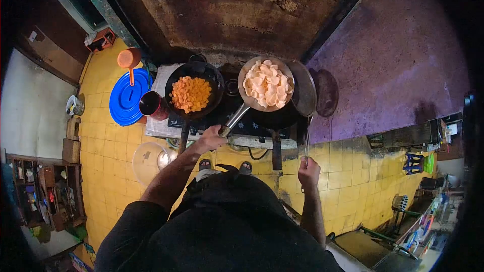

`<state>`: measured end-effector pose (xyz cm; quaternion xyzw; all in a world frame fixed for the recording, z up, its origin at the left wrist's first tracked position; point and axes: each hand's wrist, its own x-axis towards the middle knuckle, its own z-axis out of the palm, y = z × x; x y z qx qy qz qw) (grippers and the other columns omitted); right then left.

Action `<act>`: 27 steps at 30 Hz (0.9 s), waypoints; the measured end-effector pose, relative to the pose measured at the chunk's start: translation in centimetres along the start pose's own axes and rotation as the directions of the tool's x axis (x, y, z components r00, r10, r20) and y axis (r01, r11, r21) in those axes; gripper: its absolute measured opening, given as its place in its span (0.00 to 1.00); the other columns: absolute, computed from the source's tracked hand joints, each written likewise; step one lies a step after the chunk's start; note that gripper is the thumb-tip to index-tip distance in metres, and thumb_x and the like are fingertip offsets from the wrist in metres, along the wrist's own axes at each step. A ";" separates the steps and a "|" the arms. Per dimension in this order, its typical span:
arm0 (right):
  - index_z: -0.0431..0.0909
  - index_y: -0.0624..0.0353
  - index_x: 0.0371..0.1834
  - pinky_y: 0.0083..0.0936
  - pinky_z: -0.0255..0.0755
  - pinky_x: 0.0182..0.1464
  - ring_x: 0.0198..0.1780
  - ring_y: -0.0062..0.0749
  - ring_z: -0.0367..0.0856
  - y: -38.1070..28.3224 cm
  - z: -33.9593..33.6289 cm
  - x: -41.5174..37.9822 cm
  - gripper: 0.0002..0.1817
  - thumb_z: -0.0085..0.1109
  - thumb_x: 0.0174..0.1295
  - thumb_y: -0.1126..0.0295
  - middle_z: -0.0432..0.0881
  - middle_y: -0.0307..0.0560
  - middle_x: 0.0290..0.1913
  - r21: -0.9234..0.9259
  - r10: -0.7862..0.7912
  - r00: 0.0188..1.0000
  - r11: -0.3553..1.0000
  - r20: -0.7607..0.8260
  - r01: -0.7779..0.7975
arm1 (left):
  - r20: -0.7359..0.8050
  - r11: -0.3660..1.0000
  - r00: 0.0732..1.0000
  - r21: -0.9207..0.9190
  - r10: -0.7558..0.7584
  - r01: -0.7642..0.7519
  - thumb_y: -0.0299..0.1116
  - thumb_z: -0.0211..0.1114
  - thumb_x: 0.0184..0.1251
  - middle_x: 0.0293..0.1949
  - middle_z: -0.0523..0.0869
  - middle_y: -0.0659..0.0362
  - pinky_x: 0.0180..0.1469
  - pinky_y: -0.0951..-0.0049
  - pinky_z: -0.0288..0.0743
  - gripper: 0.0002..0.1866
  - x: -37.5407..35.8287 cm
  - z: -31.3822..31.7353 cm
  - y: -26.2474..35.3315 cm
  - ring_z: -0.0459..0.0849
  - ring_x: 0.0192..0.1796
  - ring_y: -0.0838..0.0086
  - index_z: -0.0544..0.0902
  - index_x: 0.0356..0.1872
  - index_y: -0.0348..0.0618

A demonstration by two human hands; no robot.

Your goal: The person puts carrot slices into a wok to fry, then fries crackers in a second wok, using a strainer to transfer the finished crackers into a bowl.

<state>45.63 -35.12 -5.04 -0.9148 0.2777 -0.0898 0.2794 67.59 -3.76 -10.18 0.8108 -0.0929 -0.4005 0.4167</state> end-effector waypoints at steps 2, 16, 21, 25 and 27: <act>0.75 0.62 0.27 0.41 0.66 0.27 0.25 0.56 0.74 -0.5 -0.5 -0.2 0.11 0.49 0.60 0.66 0.75 0.60 0.22 -0.071 0.111 0.988 0.992 0.105 -0.104 | 0.010 0.999 1.000 -0.048 -0.015 0.015 0.32 0.65 0.46 0.19 0.77 0.59 0.20 0.75 0.71 0.16 -0.5 -0.1 0.6 0.76 0.19 0.79 0.73 0.37 0.38; 0.68 0.63 0.20 0.41 0.64 0.25 0.22 0.52 0.71 4.1 1.3 0.1 0.11 0.48 0.55 0.68 0.70 0.57 0.17 0.077 0.091 0.975 0.991 0.202 -0.108 | 0.030 0.989 0.989 -0.025 -0.142 0.142 0.35 0.67 0.43 0.23 0.81 0.55 0.21 0.71 0.74 0.18 2.4 1.8 0.4 0.80 0.22 0.71 0.77 0.34 0.34; 0.73 0.63 0.31 0.20 0.58 0.11 0.11 0.20 0.62 -1.2 -0.8 0.1 0.10 0.51 0.55 0.67 0.66 0.34 0.15 0.464 0.302 0.887 0.766 0.349 -0.444 | 0.072 0.971 0.974 -0.086 -0.217 0.223 0.33 0.66 0.44 0.22 0.81 0.55 0.21 0.73 0.74 0.14 1.2 1.0 1.1 0.80 0.22 0.75 0.77 0.30 0.35; 0.73 0.66 0.34 0.21 0.59 0.12 0.11 0.21 0.64 -1.5 -0.8 0.1 0.10 0.51 0.52 0.71 0.67 0.37 0.15 0.677 0.254 0.887 0.575 0.387 -0.460 | 0.115 0.969 0.983 -0.188 -0.143 0.163 0.34 0.65 0.46 0.22 0.81 0.55 0.21 0.74 0.74 0.15 2.6 1.7 -0.7 0.80 0.22 0.76 0.76 0.31 0.34; 0.72 0.66 0.34 0.22 0.59 0.12 0.12 0.23 0.65 -2.3 -1.1 0.5 0.09 0.46 0.55 0.72 0.68 0.39 0.16 0.480 0.378 0.863 0.721 0.334 -0.501 | 0.116 0.974 0.983 -0.156 -0.145 0.162 0.34 0.65 0.46 0.22 0.81 0.55 0.21 0.74 0.73 0.14 1.5 0.9 0.8 0.80 0.21 0.76 0.76 0.31 0.35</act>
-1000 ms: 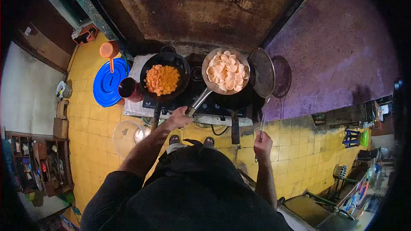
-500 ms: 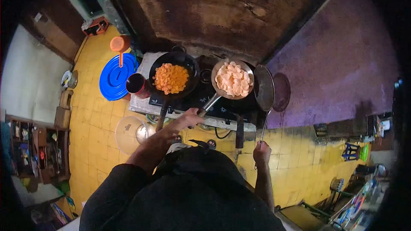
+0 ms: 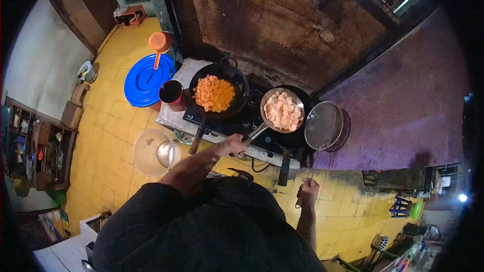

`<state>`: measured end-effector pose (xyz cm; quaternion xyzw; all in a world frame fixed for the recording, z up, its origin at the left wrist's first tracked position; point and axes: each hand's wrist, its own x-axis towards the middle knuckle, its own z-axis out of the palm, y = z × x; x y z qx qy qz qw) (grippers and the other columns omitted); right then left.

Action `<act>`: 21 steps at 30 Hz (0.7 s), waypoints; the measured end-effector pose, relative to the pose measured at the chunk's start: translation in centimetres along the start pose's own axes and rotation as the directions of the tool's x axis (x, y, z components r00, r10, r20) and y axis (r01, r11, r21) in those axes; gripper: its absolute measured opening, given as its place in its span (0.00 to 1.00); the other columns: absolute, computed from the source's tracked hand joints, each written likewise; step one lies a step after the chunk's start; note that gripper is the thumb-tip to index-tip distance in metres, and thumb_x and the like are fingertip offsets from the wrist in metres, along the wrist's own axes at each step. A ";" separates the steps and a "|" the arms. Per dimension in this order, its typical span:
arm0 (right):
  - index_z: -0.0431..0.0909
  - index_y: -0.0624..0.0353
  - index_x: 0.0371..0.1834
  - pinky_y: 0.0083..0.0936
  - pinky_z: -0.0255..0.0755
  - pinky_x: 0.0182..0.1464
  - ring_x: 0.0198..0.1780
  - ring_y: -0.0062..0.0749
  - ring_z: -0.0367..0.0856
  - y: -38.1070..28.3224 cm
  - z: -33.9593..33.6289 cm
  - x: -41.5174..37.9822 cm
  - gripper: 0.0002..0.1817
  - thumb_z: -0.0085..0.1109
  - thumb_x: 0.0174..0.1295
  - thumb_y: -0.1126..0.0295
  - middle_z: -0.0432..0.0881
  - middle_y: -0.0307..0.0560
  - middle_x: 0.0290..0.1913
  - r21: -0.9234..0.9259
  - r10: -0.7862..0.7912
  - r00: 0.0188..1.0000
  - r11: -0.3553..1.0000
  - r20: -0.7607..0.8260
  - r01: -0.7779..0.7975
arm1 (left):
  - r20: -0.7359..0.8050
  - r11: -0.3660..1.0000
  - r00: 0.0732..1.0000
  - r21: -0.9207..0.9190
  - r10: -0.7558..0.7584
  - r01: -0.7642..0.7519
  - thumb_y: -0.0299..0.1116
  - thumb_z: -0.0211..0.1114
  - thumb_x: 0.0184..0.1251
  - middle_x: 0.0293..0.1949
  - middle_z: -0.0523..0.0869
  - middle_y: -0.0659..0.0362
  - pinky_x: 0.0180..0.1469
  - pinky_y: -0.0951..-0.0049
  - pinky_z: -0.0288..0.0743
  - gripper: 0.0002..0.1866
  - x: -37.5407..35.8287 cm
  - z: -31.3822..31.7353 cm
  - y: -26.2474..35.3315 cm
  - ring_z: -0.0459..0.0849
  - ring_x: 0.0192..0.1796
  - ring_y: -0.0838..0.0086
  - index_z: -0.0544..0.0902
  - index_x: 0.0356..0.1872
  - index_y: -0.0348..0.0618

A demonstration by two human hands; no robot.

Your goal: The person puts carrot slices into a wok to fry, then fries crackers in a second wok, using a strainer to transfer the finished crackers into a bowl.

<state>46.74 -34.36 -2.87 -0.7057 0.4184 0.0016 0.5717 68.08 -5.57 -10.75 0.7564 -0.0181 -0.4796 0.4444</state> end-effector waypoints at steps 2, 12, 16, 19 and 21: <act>0.72 0.66 0.34 0.22 0.59 0.12 0.12 0.23 0.65 0.5 0.2 0.2 0.08 0.44 0.56 0.73 0.68 0.40 0.16 0.001 0.001 1.000 1.000 0.022 -0.001 | -0.043 0.996 0.998 0.068 -0.050 0.053 0.33 0.65 0.45 0.20 0.81 0.56 0.21 0.74 0.74 0.12 -1.5 -0.7 0.7 0.81 0.22 0.75 0.76 0.27 0.37; 0.72 0.60 0.27 0.23 0.55 0.09 0.07 0.26 0.61 -1.7 2.6 -0.6 0.03 0.54 0.52 0.73 0.66 0.40 0.13 0.176 0.175 0.982 0.971 -0.077 -0.160 | 0.048 0.995 0.999 0.097 -0.016 0.012 0.34 0.66 0.44 0.27 0.84 0.53 0.31 0.70 0.77 0.21 0.0 -2.8 -0.1 0.84 0.27 0.70 0.77 0.42 0.35; 0.73 0.64 0.37 0.21 0.53 0.11 0.10 0.23 0.60 -0.6 2.9 -0.5 0.11 0.53 0.59 0.66 0.67 0.39 0.15 0.312 0.136 0.988 0.944 -0.067 -0.109 | 0.045 0.986 0.999 0.168 -0.027 0.019 0.34 0.65 0.45 0.27 0.83 0.53 0.30 0.71 0.77 0.23 -0.3 -3.7 -0.2 0.83 0.27 0.71 0.76 0.45 0.34; 0.74 0.60 0.34 0.21 0.55 0.11 0.12 0.23 0.64 -0.4 3.4 -1.5 0.08 0.53 0.60 0.67 0.68 0.37 0.15 0.548 0.161 0.985 0.820 0.058 -0.166 | 0.112 1.000 0.993 -0.005 0.030 -0.030 0.33 0.66 0.44 0.26 0.83 0.54 0.27 0.73 0.76 0.20 -2.4 -4.9 -1.2 0.82 0.25 0.71 0.77 0.40 0.33; 0.75 0.61 0.36 0.20 0.57 0.13 0.13 0.21 0.63 -0.9 5.4 -2.6 0.10 0.53 0.62 0.65 0.68 0.36 0.15 0.467 0.117 0.993 0.876 0.031 -0.117 | 0.077 0.996 0.995 -0.067 0.056 -0.051 0.33 0.66 0.44 0.24 0.82 0.55 0.25 0.73 0.75 0.18 -6.2 -7.4 -1.5 0.81 0.23 0.73 0.78 0.37 0.33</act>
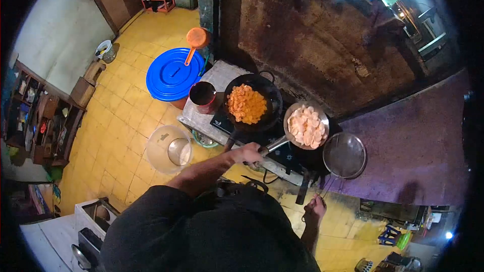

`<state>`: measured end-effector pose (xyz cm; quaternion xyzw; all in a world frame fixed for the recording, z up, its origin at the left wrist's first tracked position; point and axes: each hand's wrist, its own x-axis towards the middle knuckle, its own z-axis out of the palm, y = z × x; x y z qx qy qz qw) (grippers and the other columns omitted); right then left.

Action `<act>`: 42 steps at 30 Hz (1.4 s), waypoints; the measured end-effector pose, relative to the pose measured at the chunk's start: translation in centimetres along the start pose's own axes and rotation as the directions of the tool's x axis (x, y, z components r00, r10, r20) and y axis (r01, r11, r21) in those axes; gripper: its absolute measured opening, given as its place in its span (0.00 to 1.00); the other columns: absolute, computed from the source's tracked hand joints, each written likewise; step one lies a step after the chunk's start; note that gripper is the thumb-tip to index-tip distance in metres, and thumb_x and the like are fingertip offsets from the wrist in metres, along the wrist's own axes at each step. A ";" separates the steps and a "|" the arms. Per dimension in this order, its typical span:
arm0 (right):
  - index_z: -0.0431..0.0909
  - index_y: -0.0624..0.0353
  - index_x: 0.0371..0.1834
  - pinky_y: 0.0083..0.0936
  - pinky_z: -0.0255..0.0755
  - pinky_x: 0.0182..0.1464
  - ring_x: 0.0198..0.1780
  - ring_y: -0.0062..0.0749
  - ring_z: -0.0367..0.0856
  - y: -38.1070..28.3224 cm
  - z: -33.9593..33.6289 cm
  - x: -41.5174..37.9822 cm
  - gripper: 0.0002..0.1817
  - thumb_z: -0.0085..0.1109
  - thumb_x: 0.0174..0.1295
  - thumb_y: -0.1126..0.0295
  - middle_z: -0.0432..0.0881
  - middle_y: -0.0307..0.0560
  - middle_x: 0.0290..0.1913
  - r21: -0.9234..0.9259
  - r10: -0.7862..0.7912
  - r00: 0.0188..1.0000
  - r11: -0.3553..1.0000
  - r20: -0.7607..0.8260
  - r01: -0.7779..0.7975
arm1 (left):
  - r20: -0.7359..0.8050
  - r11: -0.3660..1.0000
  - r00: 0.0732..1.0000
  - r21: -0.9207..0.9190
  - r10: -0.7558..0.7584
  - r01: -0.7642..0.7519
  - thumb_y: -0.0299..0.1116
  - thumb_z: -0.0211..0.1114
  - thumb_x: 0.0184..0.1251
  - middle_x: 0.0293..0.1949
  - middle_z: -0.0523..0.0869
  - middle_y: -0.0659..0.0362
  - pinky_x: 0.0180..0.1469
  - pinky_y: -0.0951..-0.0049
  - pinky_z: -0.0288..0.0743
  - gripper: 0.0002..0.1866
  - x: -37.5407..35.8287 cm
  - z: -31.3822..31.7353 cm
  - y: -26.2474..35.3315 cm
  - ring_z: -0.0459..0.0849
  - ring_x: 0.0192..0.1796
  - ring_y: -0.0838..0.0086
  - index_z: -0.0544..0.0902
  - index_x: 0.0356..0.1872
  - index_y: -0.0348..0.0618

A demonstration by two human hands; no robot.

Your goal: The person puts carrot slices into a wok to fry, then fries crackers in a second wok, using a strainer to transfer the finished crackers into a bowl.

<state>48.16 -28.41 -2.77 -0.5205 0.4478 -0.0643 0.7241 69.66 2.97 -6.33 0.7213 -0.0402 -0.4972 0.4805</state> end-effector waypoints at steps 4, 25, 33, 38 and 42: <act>0.76 0.63 0.38 0.18 0.57 0.14 0.13 0.18 0.62 2.0 4.8 -1.0 0.09 0.51 0.63 0.68 0.67 0.35 0.15 0.066 -0.045 0.988 0.997 0.148 0.035 | -0.174 0.997 0.982 -0.022 0.074 -0.079 0.33 0.67 0.42 0.20 0.79 0.58 0.20 0.76 0.70 0.13 -4.4 -5.9 -3.9 0.76 0.19 0.77 0.78 0.28 0.35; 0.72 0.64 0.32 0.25 0.62 0.11 0.11 0.23 0.66 9.2 26.4 -1.7 0.09 0.46 0.62 0.70 0.69 0.40 0.16 -0.613 0.237 0.875 0.785 0.422 0.083 | -0.517 0.875 0.825 -0.482 -0.230 -0.057 0.27 0.62 0.50 0.19 0.73 0.60 0.14 0.77 0.61 0.10 -12.2 -18.3 -18.4 0.70 0.16 0.77 0.72 0.33 0.43; 0.72 0.60 0.31 0.23 0.61 0.11 0.11 0.21 0.65 6.7 28.7 -3.3 0.06 0.48 0.61 0.71 0.68 0.38 0.16 -0.605 0.246 0.910 0.796 0.333 0.006 | -0.522 0.834 0.834 -0.530 -0.179 -0.152 0.27 0.60 0.51 0.20 0.73 0.60 0.12 0.79 0.60 0.10 -10.4 -17.3 -20.6 0.69 0.15 0.79 0.72 0.36 0.43; 0.72 0.60 0.30 0.23 0.61 0.12 0.11 0.21 0.64 7.1 30.8 -3.7 0.05 0.51 0.59 0.71 0.68 0.38 0.16 -0.491 0.314 0.856 0.867 0.412 -0.082 | -0.504 0.817 0.829 -0.566 -0.241 -0.107 0.27 0.61 0.53 0.20 0.73 0.59 0.12 0.79 0.60 0.14 -10.5 -17.2 -20.3 0.67 0.14 0.79 0.70 0.41 0.41; 0.73 0.61 0.31 0.23 0.62 0.12 0.12 0.22 0.65 8.0 29.6 -2.1 0.04 0.52 0.58 0.72 0.69 0.38 0.16 -0.594 0.286 0.885 0.804 0.368 -0.012 | -0.508 0.835 0.826 -0.543 -0.243 -0.089 0.27 0.62 0.53 0.20 0.74 0.59 0.12 0.79 0.60 0.14 -10.9 -16.6 -20.0 0.68 0.14 0.79 0.70 0.40 0.41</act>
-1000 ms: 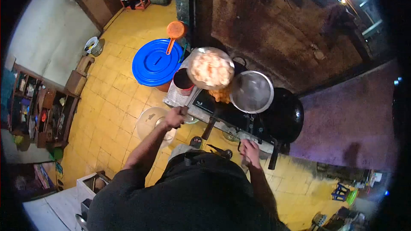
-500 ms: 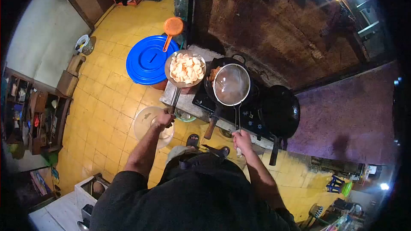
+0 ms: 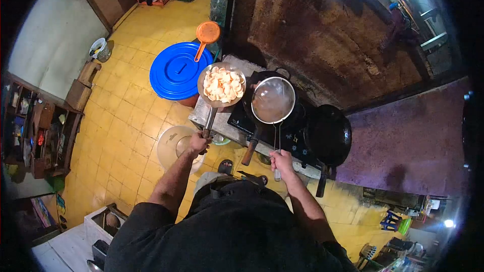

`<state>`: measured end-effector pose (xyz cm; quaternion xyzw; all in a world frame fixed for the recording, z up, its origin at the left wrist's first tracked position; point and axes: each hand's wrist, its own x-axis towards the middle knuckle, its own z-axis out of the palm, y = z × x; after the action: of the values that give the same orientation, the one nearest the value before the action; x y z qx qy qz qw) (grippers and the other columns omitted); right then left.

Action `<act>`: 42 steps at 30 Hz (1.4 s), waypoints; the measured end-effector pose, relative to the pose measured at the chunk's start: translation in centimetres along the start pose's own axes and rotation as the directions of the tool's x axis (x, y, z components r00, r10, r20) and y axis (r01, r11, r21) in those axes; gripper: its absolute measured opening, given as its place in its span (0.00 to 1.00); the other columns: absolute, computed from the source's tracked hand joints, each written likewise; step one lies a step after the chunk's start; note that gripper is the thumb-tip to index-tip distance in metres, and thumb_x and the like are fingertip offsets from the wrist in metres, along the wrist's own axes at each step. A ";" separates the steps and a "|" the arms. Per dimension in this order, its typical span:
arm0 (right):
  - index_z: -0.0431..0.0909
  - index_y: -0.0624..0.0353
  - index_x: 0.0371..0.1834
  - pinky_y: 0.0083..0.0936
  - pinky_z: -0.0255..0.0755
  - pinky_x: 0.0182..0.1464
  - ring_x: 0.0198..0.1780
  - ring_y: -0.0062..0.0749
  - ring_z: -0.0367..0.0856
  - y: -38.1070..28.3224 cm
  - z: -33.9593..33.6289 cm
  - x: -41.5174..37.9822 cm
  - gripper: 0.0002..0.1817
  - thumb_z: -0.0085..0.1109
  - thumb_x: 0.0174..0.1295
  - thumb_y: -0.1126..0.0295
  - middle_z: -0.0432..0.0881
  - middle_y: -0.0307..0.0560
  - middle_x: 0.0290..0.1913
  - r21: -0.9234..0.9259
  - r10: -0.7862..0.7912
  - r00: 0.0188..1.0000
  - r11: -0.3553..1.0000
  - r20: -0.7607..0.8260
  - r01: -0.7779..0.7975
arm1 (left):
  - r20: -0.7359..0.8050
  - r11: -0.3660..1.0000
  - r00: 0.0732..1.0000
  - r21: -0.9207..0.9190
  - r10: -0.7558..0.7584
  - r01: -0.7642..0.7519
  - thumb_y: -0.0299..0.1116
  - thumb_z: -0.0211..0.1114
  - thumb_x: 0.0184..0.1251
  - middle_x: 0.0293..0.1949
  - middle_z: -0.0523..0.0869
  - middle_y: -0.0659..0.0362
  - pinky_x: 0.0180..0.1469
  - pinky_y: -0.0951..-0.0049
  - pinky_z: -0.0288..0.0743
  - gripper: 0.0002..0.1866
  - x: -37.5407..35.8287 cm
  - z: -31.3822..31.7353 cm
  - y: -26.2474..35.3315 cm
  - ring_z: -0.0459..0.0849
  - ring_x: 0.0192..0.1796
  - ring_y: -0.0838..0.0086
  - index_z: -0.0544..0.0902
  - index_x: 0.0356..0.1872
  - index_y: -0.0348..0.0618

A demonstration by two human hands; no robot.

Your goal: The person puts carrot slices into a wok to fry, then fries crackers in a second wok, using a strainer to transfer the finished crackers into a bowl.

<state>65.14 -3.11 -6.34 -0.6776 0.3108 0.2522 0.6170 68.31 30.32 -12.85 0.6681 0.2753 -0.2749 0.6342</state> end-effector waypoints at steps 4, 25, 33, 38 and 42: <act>0.72 0.64 0.28 0.25 0.63 0.12 0.11 0.24 0.65 -1.3 -0.8 -0.2 0.06 0.48 0.58 0.73 0.70 0.41 0.15 -0.060 -0.050 0.997 0.997 -0.062 0.047 | 0.019 0.999 0.998 -0.016 -0.051 0.052 0.30 0.63 0.54 0.21 0.74 0.60 0.12 0.78 0.61 0.10 -1.2 0.1 -0.1 0.69 0.15 0.79 0.72 0.35 0.42; 0.75 0.63 0.26 0.35 0.73 0.21 0.19 0.38 0.78 1.6 -11.9 6.6 0.10 0.49 0.58 0.67 0.76 0.54 0.19 -0.797 -0.542 0.824 0.565 -0.165 0.212 | 0.054 0.910 0.997 -0.409 -0.052 0.070 0.35 0.60 0.61 0.30 0.74 0.63 0.35 0.71 0.74 0.11 -5.4 0.8 -5.9 0.77 0.34 0.72 0.72 0.40 0.44; 0.73 0.61 0.28 0.26 0.63 0.12 0.12 0.23 0.65 2.3 -11.3 3.4 0.05 0.47 0.58 0.73 0.68 0.39 0.16 0.093 -0.048 0.990 0.995 0.136 0.035 | -0.037 0.828 0.999 -0.558 0.035 -0.050 0.35 0.60 0.61 0.33 0.73 0.61 0.39 0.70 0.73 0.11 -4.2 2.1 -8.0 0.76 0.36 0.71 0.72 0.41 0.43; 0.74 0.61 0.32 0.25 0.61 0.13 0.12 0.24 0.63 2.8 -10.0 4.1 0.06 0.48 0.59 0.71 0.68 0.39 0.17 0.343 0.019 0.963 0.933 0.268 -0.114 | -0.123 0.790 0.992 -0.609 -0.006 -0.071 0.34 0.59 0.63 0.31 0.71 0.63 0.37 0.70 0.73 0.09 -6.9 4.4 -6.5 0.74 0.34 0.72 0.71 0.40 0.44; 0.75 0.60 0.32 0.25 0.58 0.15 0.12 0.22 0.61 3.7 -9.7 3.7 0.07 0.50 0.60 0.69 0.67 0.37 0.16 0.343 0.017 0.984 0.936 0.176 -0.077 | -0.174 0.766 0.983 -0.639 -0.059 -0.067 0.33 0.59 0.63 0.33 0.70 0.64 0.36 0.70 0.73 0.11 -8.8 4.4 -8.3 0.75 0.35 0.72 0.71 0.44 0.45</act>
<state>64.56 -13.27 -10.49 -0.5260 0.3130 0.2649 0.7451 56.19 26.17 -12.53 0.4341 0.4082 -0.1000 0.7968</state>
